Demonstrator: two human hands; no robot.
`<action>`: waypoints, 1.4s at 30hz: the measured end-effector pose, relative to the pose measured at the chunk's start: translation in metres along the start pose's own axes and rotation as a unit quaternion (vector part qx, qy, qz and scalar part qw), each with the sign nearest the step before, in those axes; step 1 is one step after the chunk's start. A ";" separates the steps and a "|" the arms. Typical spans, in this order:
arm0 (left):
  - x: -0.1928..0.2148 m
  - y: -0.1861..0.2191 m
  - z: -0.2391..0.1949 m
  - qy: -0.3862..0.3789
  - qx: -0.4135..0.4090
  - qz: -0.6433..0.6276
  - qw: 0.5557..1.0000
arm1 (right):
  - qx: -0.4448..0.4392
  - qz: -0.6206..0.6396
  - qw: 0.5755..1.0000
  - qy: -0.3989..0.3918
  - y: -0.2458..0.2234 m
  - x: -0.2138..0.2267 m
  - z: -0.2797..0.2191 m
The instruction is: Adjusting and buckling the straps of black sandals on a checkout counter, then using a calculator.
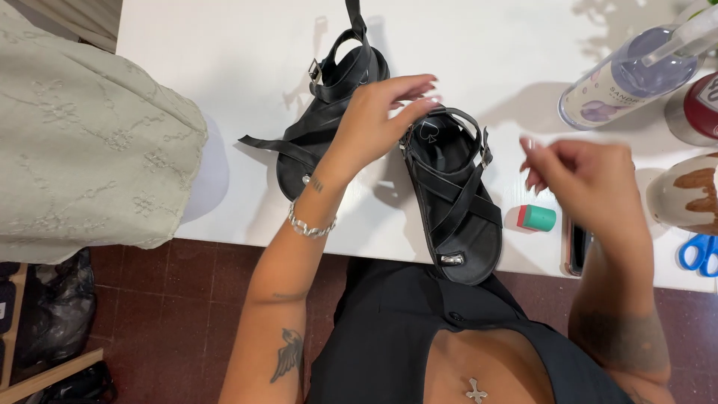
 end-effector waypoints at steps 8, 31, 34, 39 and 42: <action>-0.070 -0.046 -0.102 0.088 0.132 -0.222 0.962 | 0.030 -0.089 0.972 -0.218 0.096 -0.061 -0.095; -0.037 -0.054 -0.135 0.057 0.053 -0.172 0.982 | 0.102 -0.230 0.967 -0.030 0.046 -0.110 -0.071; 0.026 -0.111 -0.165 0.191 0.083 -0.212 0.955 | 0.156 -0.043 0.983 -0.092 -0.001 -0.139 -0.064; 0.087 -0.194 -0.211 0.467 0.243 -0.097 0.844 | 0.174 0.050 0.974 -0.133 -0.045 -0.195 -0.031; 0.070 -0.187 -0.193 0.399 0.265 -0.238 0.845 | 0.116 0.079 0.977 -0.161 -0.080 -0.210 -0.023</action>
Point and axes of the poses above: each hand's wrist, its own z-axis towards the middle knuckle, its own x-axis out of the back of the hand, y = z × x, the point moved 8 cm from there along z, towards the middle knuckle, and after that the axes turned 8 degrees about z, right-handed, at the moved point
